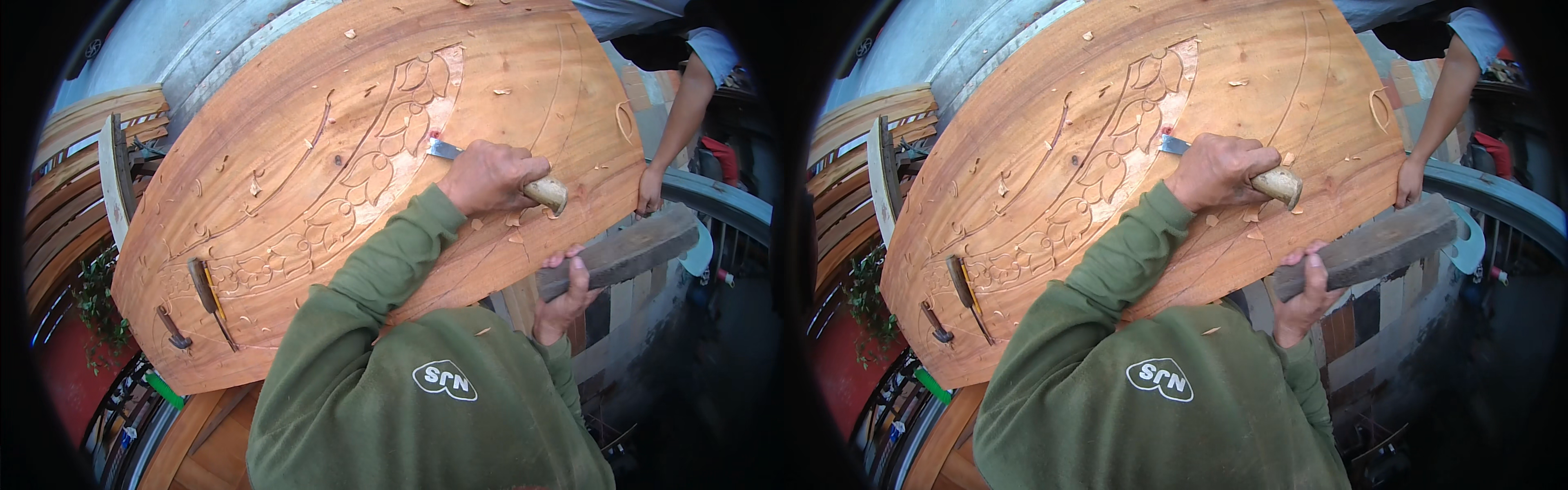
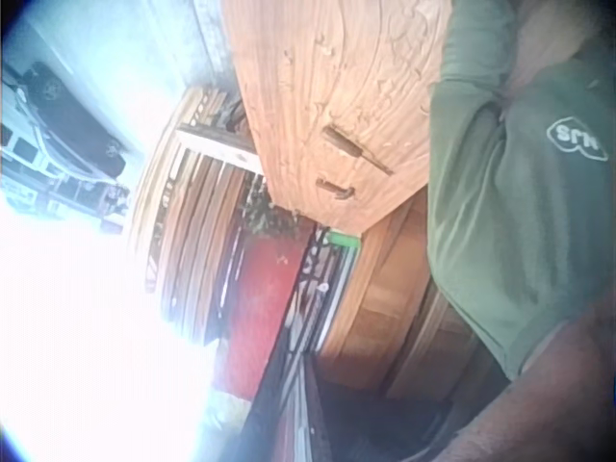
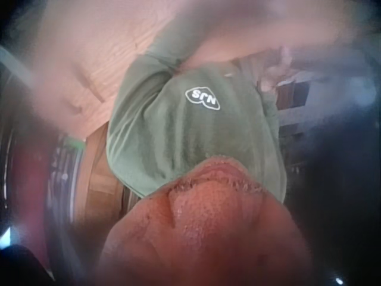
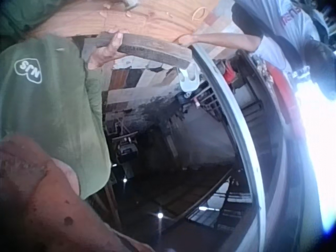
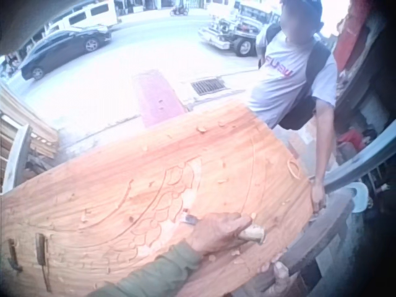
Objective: The person carves a pattern into a wooden board using a chisel and a mallet. They strike the chisel with the mallet to cut along the lines and remove wood shavings by hand and with the tool.
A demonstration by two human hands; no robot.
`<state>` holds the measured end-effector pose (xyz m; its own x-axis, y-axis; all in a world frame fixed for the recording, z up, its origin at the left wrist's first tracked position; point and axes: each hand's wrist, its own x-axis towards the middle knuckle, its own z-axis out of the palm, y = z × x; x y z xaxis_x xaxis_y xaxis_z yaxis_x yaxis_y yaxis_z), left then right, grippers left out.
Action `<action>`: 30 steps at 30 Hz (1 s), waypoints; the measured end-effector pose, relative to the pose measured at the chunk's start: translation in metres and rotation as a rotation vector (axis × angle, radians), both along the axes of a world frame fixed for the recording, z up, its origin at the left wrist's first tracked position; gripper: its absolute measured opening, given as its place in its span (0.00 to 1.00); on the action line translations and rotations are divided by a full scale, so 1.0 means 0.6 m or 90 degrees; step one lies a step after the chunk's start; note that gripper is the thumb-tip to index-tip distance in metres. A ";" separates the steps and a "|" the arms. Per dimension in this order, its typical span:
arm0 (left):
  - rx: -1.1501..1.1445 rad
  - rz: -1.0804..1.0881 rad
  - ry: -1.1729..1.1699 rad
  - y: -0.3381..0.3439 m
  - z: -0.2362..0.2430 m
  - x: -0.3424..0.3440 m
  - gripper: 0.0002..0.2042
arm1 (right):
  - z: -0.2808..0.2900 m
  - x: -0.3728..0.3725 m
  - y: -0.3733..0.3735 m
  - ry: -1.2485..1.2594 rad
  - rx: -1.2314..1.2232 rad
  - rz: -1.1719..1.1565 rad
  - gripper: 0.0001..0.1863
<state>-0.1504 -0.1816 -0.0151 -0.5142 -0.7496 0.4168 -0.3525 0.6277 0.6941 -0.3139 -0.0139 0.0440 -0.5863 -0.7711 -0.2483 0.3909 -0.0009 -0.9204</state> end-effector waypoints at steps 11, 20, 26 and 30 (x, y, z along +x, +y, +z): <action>-0.023 -0.012 0.030 -0.002 0.001 0.010 0.17 | -0.026 0.042 0.029 0.223 0.079 0.148 0.46; 0.019 -0.054 0.000 0.000 0.001 0.016 0.19 | -0.031 0.024 0.047 0.145 0.051 0.080 0.58; -0.003 -0.054 -0.041 0.003 -0.003 0.027 0.19 | 0.001 0.026 0.036 0.179 0.182 0.259 0.58; 0.003 -0.078 -0.033 0.003 -0.001 0.022 0.19 | -0.038 0.035 0.058 0.147 0.086 0.101 0.58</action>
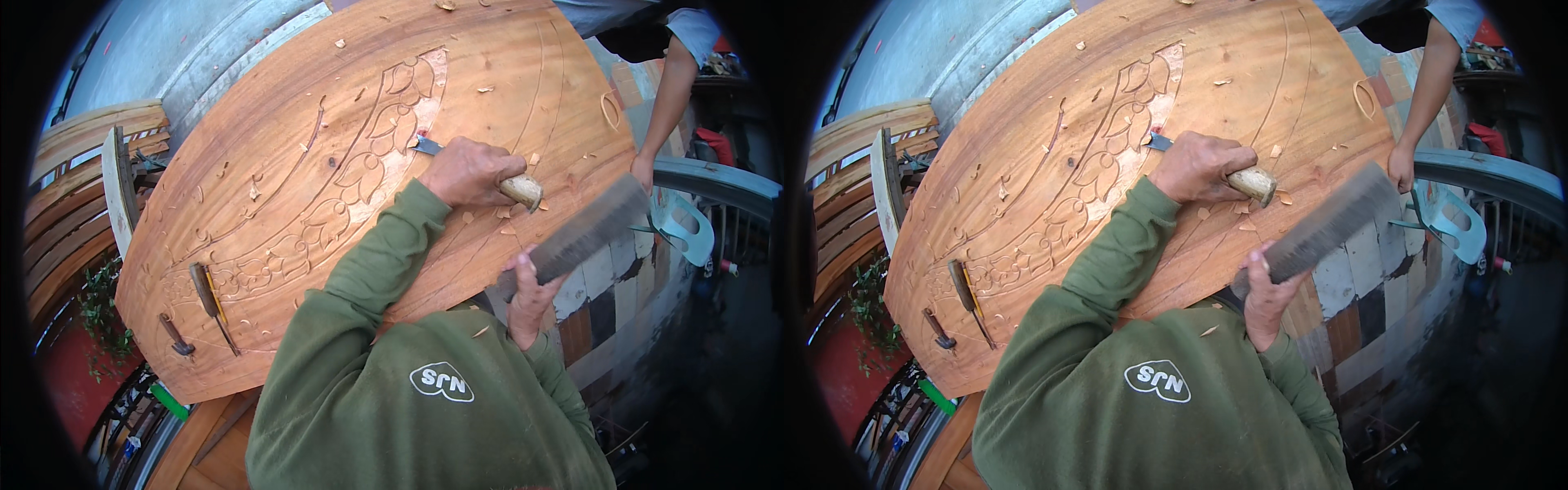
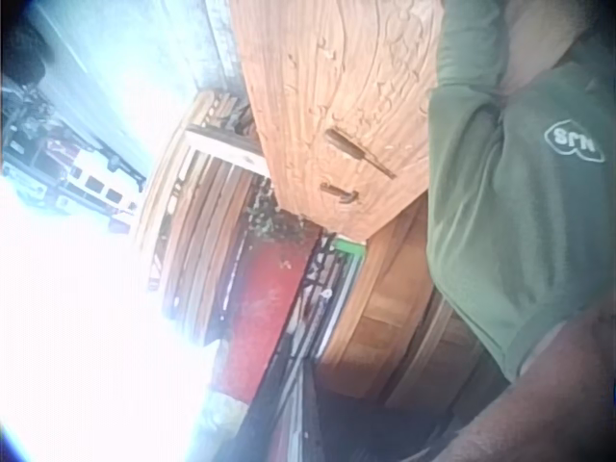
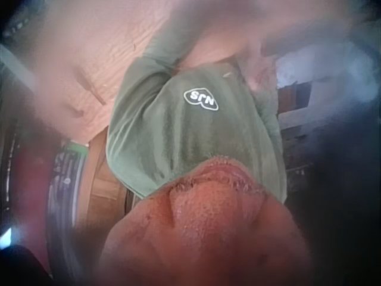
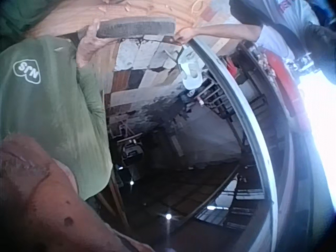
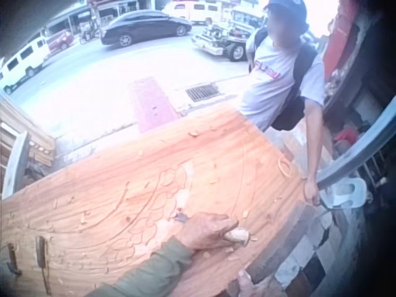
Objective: The person carves a pattern into a wooden board using a chisel and a mallet. They strike the chisel with the mallet to cut along the lines and remove wood shavings by hand and with the tool.
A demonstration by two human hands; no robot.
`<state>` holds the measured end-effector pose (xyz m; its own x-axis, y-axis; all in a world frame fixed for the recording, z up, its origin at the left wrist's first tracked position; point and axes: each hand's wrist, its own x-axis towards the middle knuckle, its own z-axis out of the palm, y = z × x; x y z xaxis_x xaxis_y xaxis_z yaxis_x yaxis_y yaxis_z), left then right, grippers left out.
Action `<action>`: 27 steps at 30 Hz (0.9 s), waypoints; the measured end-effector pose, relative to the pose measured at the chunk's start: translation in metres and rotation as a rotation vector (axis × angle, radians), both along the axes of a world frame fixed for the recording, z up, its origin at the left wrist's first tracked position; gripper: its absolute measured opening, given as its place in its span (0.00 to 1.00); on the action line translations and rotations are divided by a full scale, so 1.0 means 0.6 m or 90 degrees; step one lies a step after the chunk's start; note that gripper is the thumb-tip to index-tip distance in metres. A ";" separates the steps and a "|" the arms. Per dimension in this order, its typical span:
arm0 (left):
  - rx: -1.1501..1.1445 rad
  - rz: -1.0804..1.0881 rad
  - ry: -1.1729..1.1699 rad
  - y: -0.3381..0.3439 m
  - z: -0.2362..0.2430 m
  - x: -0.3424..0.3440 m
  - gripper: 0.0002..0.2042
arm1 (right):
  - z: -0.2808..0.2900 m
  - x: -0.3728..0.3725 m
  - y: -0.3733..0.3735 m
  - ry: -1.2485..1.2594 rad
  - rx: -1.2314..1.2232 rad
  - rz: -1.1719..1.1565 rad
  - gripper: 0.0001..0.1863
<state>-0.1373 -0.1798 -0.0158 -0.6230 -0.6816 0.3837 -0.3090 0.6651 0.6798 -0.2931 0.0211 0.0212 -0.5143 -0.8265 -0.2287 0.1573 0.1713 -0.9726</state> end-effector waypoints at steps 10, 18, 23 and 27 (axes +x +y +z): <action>-0.340 0.284 0.074 0.031 0.033 0.023 0.12 | 0.018 -0.017 0.021 0.125 0.065 0.135 0.59; -0.126 0.032 0.018 -0.010 -0.001 -0.035 0.16 | 0.047 -0.045 0.004 0.136 -0.001 0.080 0.38; -0.060 0.041 0.038 -0.025 -0.005 -0.026 0.19 | 0.068 -0.069 -0.032 0.100 -0.094 0.030 0.33; -0.035 0.037 0.060 -0.027 -0.002 -0.028 0.20 | 0.046 -0.043 -0.040 0.104 -0.096 0.011 0.36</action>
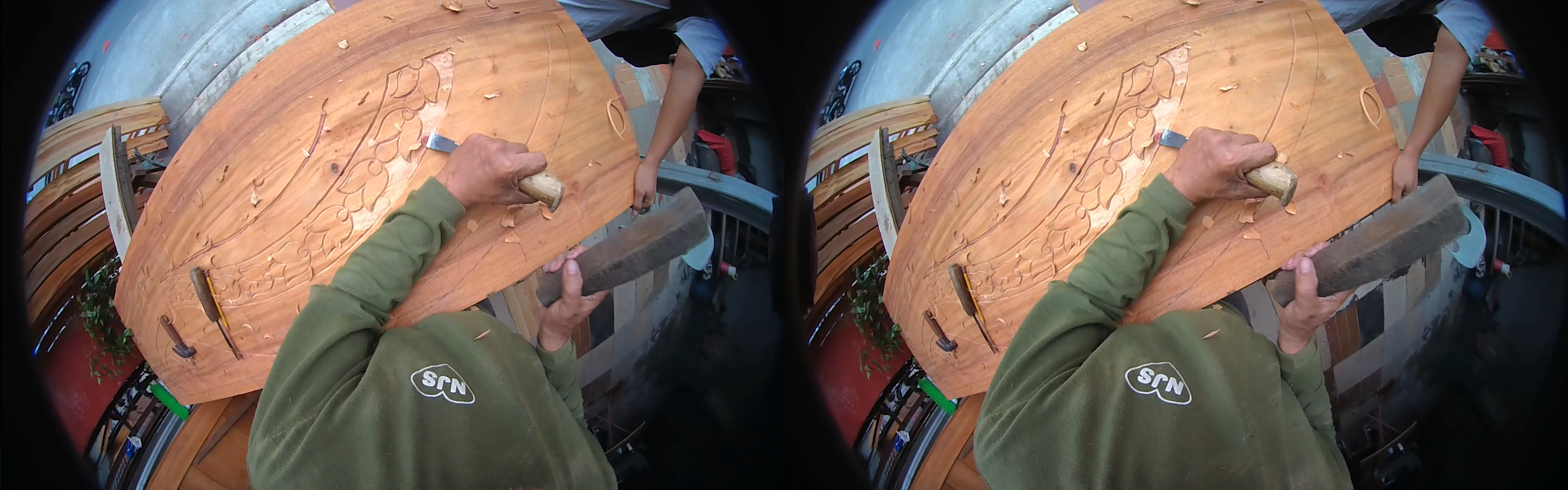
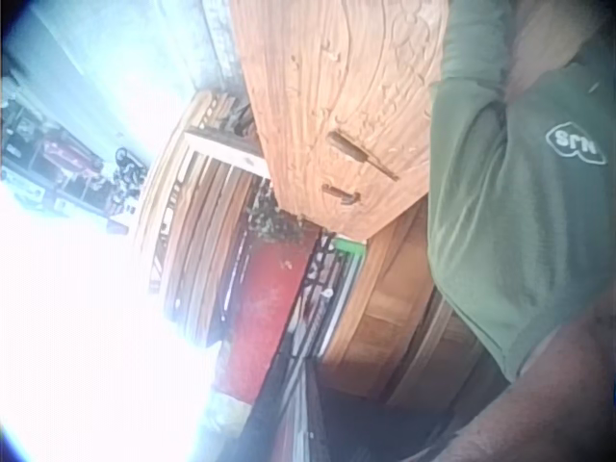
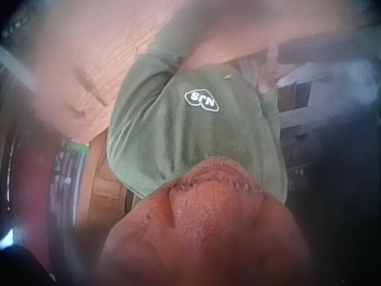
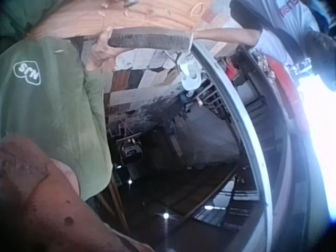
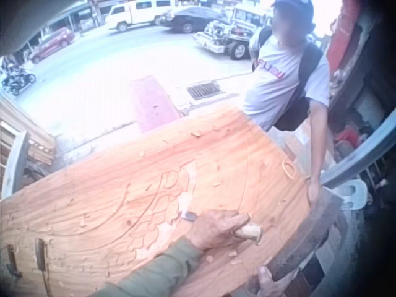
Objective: The person carves a pattern into a wooden board using a chisel and a mallet. They strike the chisel with the mallet to cut along the lines and remove wood shavings by hand and with the tool.
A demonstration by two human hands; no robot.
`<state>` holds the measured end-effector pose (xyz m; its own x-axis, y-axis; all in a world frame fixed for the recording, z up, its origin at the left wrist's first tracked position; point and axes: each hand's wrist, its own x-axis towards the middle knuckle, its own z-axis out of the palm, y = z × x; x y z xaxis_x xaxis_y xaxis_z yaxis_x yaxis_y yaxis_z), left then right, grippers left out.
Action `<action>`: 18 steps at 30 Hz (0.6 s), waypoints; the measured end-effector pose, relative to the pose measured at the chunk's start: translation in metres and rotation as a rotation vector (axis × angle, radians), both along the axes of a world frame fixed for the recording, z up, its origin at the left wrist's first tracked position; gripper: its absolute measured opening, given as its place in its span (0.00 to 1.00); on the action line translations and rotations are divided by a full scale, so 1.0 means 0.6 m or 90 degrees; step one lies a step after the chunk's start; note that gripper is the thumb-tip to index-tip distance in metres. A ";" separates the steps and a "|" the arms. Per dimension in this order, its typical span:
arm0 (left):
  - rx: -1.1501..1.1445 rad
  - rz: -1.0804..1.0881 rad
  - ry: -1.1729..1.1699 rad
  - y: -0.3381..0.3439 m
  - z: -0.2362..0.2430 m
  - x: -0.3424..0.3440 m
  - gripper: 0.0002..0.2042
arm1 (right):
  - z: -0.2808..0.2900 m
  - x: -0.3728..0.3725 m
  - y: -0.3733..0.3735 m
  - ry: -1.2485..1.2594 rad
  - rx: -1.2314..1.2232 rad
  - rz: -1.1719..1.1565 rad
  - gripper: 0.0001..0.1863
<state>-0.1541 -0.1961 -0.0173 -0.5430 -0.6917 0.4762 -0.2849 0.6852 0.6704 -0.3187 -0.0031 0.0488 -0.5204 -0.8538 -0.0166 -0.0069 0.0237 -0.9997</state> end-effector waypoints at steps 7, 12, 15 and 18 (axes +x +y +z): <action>0.011 0.006 0.000 -0.001 -0.006 0.008 0.20 | -0.026 0.004 -0.006 0.060 0.148 0.100 0.55; 0.007 0.017 -0.057 -0.005 -0.010 -0.001 0.20 | -0.019 0.036 -0.015 -0.003 0.140 0.043 0.57; 0.019 0.023 -0.044 -0.009 -0.007 0.016 0.19 | -0.022 0.032 -0.024 0.072 0.235 0.154 0.57; -0.029 0.041 -0.033 -0.006 -0.009 0.015 0.19 | -0.003 0.013 -0.013 0.057 0.162 0.077 0.45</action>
<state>-0.1451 -0.1996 -0.0229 -0.5233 -0.7040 0.4801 -0.3632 0.6940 0.6217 -0.3108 -0.0108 0.0469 -0.4246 -0.8838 -0.1964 -0.1133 0.2671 -0.9570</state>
